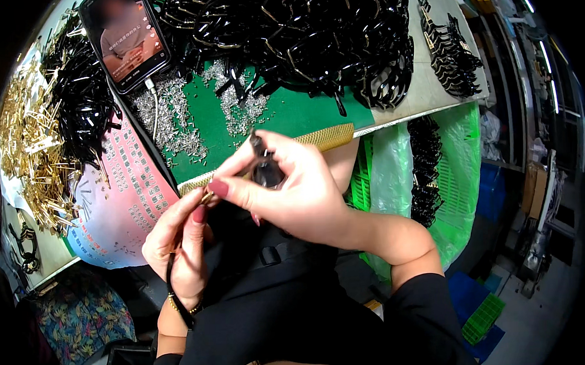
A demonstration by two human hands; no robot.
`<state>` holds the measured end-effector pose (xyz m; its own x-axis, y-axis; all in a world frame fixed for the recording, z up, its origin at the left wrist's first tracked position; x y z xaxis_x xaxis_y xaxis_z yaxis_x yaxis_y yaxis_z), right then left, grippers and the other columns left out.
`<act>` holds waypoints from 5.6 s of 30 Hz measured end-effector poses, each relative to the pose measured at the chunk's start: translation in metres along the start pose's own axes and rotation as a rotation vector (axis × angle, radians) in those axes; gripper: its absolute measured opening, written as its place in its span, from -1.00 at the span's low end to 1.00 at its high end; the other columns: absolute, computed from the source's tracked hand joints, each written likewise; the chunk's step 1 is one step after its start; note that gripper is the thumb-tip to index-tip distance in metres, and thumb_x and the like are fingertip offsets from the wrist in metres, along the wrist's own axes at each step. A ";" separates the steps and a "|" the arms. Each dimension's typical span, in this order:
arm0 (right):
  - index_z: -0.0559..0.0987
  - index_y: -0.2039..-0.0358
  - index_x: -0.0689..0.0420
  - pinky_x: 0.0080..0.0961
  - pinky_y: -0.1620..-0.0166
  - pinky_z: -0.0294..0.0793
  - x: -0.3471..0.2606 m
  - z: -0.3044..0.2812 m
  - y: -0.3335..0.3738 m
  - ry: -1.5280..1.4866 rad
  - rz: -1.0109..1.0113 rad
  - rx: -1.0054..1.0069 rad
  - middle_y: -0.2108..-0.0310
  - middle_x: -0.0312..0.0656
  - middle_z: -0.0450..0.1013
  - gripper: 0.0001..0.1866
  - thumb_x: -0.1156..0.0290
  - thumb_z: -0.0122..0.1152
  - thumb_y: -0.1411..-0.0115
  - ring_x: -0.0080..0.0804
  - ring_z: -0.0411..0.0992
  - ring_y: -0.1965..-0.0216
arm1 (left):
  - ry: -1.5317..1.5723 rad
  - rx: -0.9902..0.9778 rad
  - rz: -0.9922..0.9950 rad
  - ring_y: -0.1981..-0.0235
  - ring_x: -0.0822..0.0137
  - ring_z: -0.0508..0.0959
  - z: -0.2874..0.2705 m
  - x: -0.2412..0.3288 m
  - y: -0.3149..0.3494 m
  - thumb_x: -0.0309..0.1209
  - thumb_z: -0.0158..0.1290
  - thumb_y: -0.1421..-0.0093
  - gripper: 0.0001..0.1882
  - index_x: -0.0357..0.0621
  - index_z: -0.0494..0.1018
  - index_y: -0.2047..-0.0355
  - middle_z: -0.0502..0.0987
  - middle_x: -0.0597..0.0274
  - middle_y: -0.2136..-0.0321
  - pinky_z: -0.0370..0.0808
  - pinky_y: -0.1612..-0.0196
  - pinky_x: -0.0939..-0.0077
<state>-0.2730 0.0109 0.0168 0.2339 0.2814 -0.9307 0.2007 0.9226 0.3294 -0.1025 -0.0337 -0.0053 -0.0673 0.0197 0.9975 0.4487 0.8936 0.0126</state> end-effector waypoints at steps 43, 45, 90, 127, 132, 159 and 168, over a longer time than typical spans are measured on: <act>0.50 -0.15 -0.24 -0.32 0.50 0.47 -0.027 -0.024 -0.017 1.529 -0.241 -0.253 0.36 -0.20 0.34 -0.55 0.40 0.19 -0.23 -0.22 0.48 0.50 | 0.193 -0.085 -0.255 0.59 0.57 0.48 0.004 -0.005 -0.018 -0.46 -0.16 -0.49 -0.83 -0.31 0.31 0.03 0.60 -0.05 0.05 0.53 0.49 0.68; 0.48 -0.17 -0.25 -0.29 0.48 0.47 -0.026 -0.023 -0.019 1.549 -0.216 -0.263 0.36 -0.19 0.35 -0.52 0.39 0.19 -0.23 -0.21 0.49 0.49 | 0.093 -0.057 -0.239 0.61 0.60 0.43 -0.005 -0.007 -0.017 -0.35 -0.18 -0.51 -0.75 -0.29 0.35 -0.01 0.64 -0.06 0.14 0.49 0.57 0.73; 0.49 0.04 0.23 -0.53 0.29 0.44 -0.047 -0.239 0.009 0.769 -0.269 0.678 0.37 -0.24 0.45 -0.65 0.34 0.27 -0.22 -0.56 0.40 0.41 | -0.208 0.153 0.265 0.65 0.67 0.31 -0.041 -0.003 -0.028 -0.40 -0.18 -0.51 -0.68 -0.31 0.40 -0.14 0.62 0.14 0.30 0.31 0.58 0.76; 0.55 -0.13 -0.24 -0.39 0.53 0.45 -0.022 0.011 -0.017 1.526 -0.357 -0.241 0.37 -0.19 0.30 -0.58 0.40 0.19 -0.26 -0.29 0.42 0.57 | 0.083 0.420 0.131 0.40 0.44 0.58 -0.088 -0.003 -0.033 -0.43 -0.13 -0.49 -0.68 -0.38 0.38 -0.13 0.56 0.03 0.19 0.62 0.34 0.58; 0.54 -0.15 -0.26 -0.37 0.53 0.45 -0.021 0.015 -0.018 1.556 -0.374 -0.240 0.36 -0.19 0.30 -0.53 0.42 0.20 -0.24 -0.30 0.43 0.56 | 0.002 0.425 0.071 0.44 0.45 0.63 -0.097 -0.001 -0.052 -0.49 -0.03 -0.43 -0.70 -0.40 0.41 -0.10 0.56 0.02 0.20 0.58 0.43 0.68; 0.52 -0.19 -0.27 -0.39 0.57 0.45 -0.017 0.057 -0.031 1.502 -0.474 -0.481 0.41 -0.18 0.32 -0.36 0.52 0.18 -0.07 -0.29 0.48 0.48 | -0.007 0.014 -0.137 0.40 0.52 0.65 -0.069 -0.012 -0.048 -0.64 -0.02 -0.37 -0.81 -0.30 0.46 0.03 0.65 0.19 0.23 0.57 0.42 0.74; 0.54 -0.16 -0.20 -0.35 0.57 0.45 -0.019 0.058 -0.032 1.480 -0.480 -0.477 0.41 -0.17 0.32 -0.40 0.52 0.18 -0.07 -0.27 0.49 0.47 | -0.311 -0.040 0.129 0.47 0.25 0.66 -0.069 -0.009 -0.048 -0.76 0.07 -0.11 -0.75 -0.31 0.50 0.20 0.64 0.09 0.30 0.59 0.38 0.45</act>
<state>-0.2287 -0.0394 0.0327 -0.8845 -0.3069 -0.3513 -0.3813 0.9095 0.1656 -0.0622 -0.1075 -0.0104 -0.2741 0.2728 0.9222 0.5053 0.8568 -0.1032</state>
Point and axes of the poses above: each hand's wrist, its own y-axis away from the middle knuckle, its own z-axis out of the palm, x = y × z, the point moved 6 cm from there along -y, towards the middle knuckle
